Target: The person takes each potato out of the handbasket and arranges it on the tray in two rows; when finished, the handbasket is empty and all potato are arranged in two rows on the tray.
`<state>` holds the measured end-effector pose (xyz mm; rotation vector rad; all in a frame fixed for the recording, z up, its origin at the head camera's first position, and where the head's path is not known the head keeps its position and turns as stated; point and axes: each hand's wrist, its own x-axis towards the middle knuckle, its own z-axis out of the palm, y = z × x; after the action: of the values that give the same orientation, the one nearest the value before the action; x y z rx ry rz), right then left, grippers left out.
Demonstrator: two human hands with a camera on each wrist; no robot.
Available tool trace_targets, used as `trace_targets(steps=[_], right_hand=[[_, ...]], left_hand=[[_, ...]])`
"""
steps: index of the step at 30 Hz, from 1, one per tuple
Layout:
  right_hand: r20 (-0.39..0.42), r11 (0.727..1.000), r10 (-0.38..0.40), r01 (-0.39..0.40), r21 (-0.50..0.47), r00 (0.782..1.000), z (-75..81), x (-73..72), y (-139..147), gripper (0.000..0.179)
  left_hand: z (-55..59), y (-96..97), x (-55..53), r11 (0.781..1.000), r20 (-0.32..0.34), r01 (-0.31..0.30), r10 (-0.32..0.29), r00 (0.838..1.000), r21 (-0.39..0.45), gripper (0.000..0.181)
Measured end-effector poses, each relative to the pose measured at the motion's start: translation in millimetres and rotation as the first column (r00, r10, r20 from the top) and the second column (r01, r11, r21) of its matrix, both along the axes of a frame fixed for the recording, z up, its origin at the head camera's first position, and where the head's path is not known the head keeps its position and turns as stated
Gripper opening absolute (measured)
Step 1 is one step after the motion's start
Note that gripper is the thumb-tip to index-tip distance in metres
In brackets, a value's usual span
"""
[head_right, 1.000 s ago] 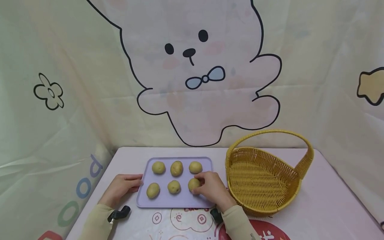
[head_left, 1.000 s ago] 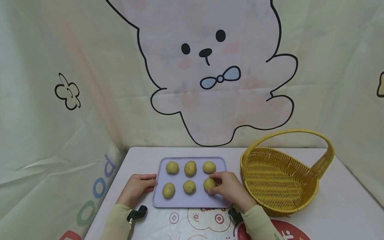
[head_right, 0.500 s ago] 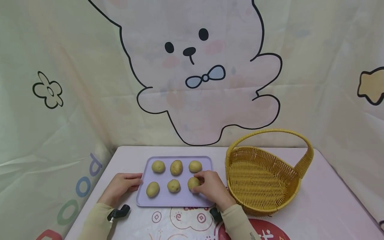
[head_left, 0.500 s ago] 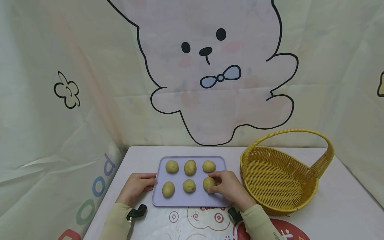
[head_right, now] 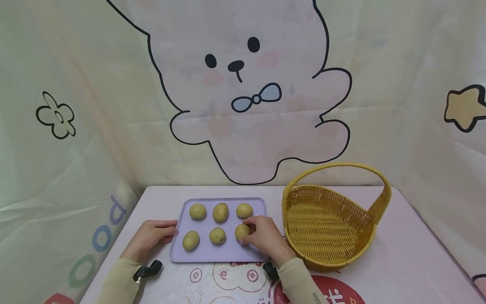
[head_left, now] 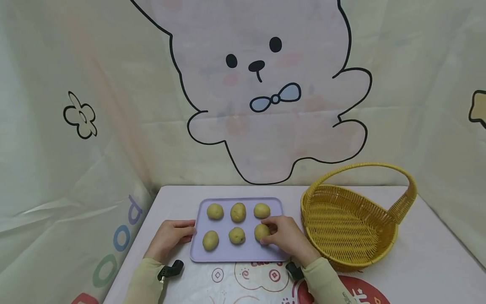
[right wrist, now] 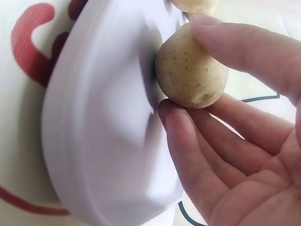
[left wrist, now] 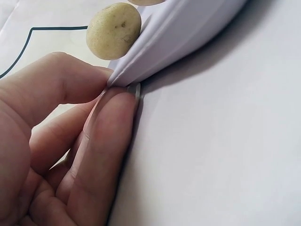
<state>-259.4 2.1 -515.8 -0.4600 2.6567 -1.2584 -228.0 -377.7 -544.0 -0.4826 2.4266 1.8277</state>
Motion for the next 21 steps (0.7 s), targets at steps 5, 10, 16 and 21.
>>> trace_targets(steps=[5, 10, 16, 21], right_hand=[[-0.002, 1.0, 0.001, -0.001, 0.008, 1.0, 1.6, 0.9, 0.5, 0.053], [-0.003, 1.0, -0.004, 0.005, 0.019, 1.0, 3.5, 1.4, 0.4, 0.054], [0.001, 1.0, -0.012, 0.012, 0.017, 1.0, 8.2, 0.4, -0.5, 0.055], [-0.023, 0.999, -0.027, 0.028, 0.031, 0.999, 17.3, 6.9, -0.9, 0.056]], left_hand=[[0.6, 1.3, 0.6, 1.0, -0.006, 0.0, 0.0, 1.0, 0.006, 0.039], [1.7, 2.2, 0.1, 1.0, -0.008, 0.005, -0.005, 1.0, 0.008, 0.038], [1.9, 1.2, -3.0, 1.0, -0.008, 0.007, -0.007, 1.0, 0.008, 0.039], [0.4, -0.1, -3.3, 0.999, -0.003, 0.032, -0.032, 0.999, -0.022, 0.039]])
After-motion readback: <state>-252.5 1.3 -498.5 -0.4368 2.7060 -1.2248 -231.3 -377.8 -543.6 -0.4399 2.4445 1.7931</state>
